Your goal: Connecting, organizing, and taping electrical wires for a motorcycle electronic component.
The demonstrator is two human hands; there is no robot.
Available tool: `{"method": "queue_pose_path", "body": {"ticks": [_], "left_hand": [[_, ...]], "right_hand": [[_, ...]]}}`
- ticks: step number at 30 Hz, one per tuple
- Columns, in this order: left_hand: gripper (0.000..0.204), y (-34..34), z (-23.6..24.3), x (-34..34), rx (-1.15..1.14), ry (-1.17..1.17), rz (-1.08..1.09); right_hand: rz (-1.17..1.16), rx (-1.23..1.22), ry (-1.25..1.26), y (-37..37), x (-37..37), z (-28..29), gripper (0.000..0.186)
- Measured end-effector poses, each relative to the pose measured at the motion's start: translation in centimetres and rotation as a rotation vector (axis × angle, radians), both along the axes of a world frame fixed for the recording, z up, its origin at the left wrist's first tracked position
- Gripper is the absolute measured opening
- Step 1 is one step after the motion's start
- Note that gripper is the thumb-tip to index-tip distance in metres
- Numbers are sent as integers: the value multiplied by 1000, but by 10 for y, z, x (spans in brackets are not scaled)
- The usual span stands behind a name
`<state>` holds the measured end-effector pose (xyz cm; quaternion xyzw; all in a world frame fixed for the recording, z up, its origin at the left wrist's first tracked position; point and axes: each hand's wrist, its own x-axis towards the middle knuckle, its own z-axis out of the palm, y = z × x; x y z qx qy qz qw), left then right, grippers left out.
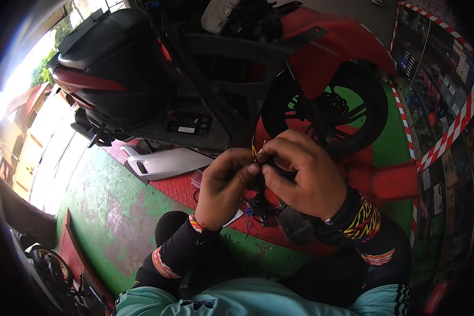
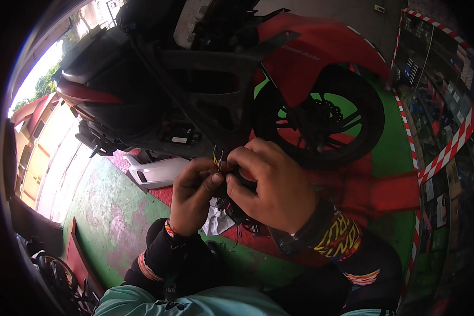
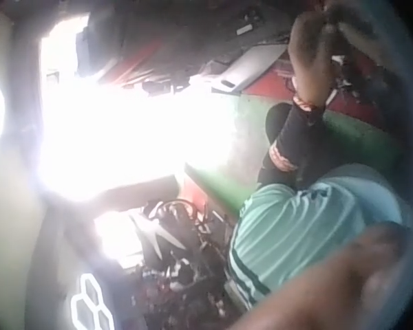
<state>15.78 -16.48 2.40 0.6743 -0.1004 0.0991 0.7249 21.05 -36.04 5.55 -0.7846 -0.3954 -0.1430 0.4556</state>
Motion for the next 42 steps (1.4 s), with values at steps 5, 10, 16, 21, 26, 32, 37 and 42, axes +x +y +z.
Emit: {"method": "queue_pose_path", "body": {"ticks": [5,10,16,21,26,32,37,42], "left_hand": [[45,2,4,5,-242,138,-225],[43,16,-4,10,-259,211,-421],[38,17,-17,9,-150,159,-444],[34,12,-7,2,-70,83,-378],[40,20,8,6,514,-121,-335],[31,22,26,11,711,-282,-408],[30,24,22,20,728,-443,-432],[24,32,-1,15,646,-417,-455]], "right_hand": [[39,21,77,-1,1,1,29],[146,51,154,-4,-3,-9,39],[336,27,398,-14,-2,-12,43],[417,60,496,-19,-5,-12,49],[404,13,384,-21,-6,-11,47],[385,-27,291,-25,-9,-11,43],[327,-141,125,-24,-9,-9,38],[165,-421,19,-27,-19,3,22]]}}
